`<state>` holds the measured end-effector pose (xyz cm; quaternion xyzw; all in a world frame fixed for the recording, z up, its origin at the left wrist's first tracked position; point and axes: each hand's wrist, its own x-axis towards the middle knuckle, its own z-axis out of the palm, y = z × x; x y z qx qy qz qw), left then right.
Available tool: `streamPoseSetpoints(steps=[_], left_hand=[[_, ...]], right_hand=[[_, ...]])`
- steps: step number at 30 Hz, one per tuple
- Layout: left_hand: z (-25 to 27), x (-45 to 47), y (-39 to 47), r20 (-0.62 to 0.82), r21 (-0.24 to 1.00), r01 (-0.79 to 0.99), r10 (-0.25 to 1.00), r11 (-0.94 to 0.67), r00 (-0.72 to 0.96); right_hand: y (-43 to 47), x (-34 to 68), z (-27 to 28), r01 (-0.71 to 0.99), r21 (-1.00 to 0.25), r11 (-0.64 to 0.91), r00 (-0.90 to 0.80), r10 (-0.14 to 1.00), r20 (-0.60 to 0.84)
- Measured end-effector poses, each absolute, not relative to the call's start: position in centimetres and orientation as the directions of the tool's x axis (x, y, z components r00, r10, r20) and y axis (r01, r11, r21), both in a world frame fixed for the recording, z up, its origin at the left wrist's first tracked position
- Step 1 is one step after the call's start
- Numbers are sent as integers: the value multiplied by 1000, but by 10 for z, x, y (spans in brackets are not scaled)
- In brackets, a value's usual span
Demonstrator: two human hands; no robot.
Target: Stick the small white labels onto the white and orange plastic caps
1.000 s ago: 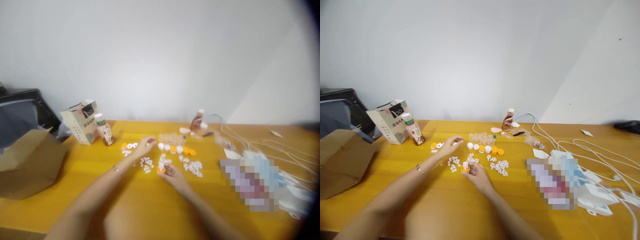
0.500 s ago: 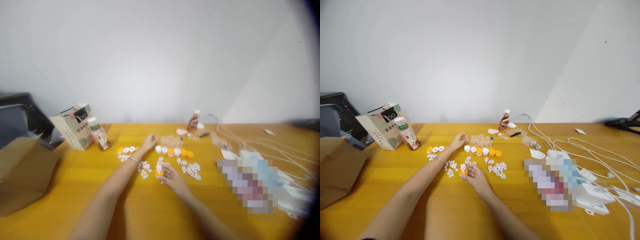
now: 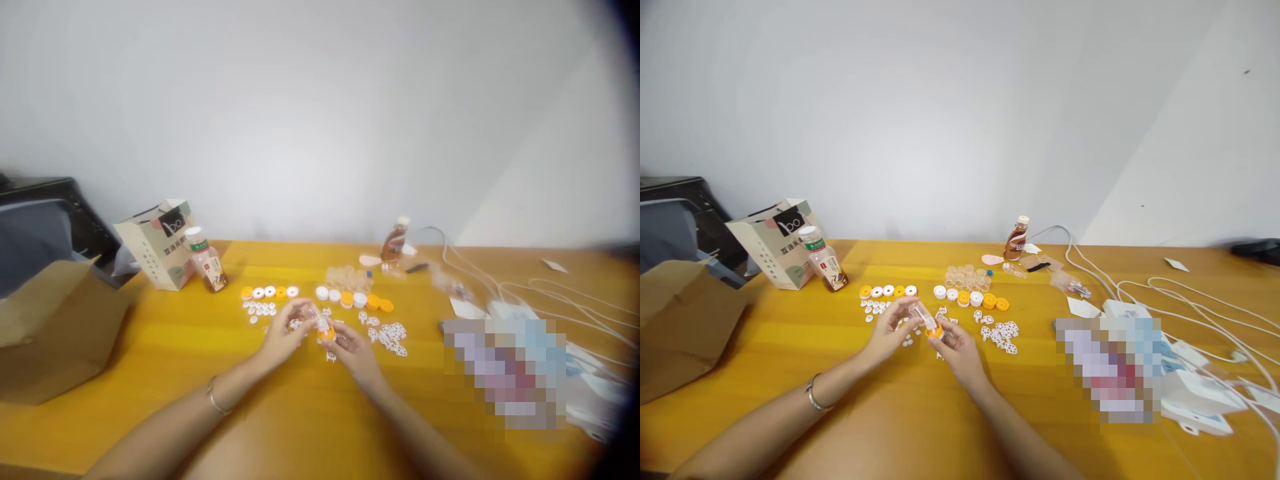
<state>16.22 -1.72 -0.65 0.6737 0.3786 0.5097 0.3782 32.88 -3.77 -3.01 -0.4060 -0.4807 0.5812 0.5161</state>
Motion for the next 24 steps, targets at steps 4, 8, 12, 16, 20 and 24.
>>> streamPoseSetpoints(steps=[4,8,12,16,20,24], left_hand=[[-10,164,-18,393,897,126,895,-424,213],[-11,167,-22,360,897,177,902,-405,239],[-15,172,-26,344,898,192,903,-397,259],[-20,173,-25,348,900,177,900,-399,262],[-23,171,-26,346,901,176,902,-396,258],[-21,171,-27,343,908,161,907,-386,243]], right_hand=[[-39,329,-30,-179,-984,-8,-151,988,19],[-42,328,-28,-150,-989,3,-169,985,29],[-42,328,-25,-158,-986,52,-138,988,74],[-43,328,-25,-147,-988,52,-139,988,73],[-44,327,-24,-138,-989,46,-135,989,65],[-46,325,-24,-139,-988,60,-114,991,76]])
